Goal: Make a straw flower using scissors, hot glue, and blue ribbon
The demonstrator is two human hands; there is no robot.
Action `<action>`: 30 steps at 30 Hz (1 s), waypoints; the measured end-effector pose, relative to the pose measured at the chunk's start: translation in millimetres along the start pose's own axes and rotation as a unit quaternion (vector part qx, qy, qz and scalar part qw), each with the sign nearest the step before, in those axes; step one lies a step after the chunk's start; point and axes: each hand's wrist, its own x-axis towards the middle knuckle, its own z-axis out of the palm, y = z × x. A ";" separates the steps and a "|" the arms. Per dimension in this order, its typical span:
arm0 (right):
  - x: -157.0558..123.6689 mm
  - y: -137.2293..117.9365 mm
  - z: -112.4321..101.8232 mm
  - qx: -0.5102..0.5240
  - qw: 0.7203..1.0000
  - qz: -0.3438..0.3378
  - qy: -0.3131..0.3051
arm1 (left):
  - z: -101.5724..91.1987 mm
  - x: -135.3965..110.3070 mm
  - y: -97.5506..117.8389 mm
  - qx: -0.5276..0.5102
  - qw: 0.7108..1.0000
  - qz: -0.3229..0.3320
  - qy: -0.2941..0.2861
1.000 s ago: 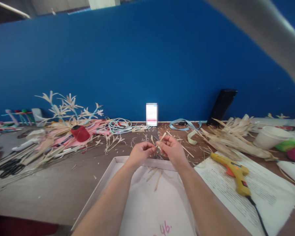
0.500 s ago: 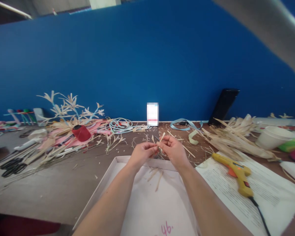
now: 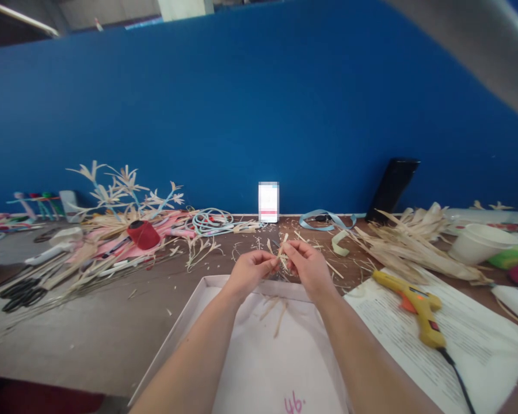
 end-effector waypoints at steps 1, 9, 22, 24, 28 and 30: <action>0.5 0.4 -0.2 0.007 1.000 0.003 -0.001 | 0.0 -0.1 0.1 0.003 1.000 0.004 -0.003; 1.5 -1.4 -0.2 0.022 0.999 0.029 0.002 | 0.4 1.5 -3.5 -0.031 0.999 -0.013 -0.014; 1.3 -0.4 1.0 0.018 1.000 0.021 0.008 | 3.1 0.9 -1.6 -0.088 0.995 -0.037 -0.005; 1.7 0.5 0.4 0.019 1.000 0.020 0.009 | 3.1 1.1 -2.0 -0.104 0.994 -0.038 -0.005; 2.2 1.6 -0.8 0.023 1.000 0.017 0.006 | 3.3 1.3 -1.1 -0.122 0.991 -0.046 -0.003; 2.4 2.0 -1.2 0.024 1.000 0.018 0.005 | 3.3 1.2 -0.2 -0.124 0.991 -0.055 -0.001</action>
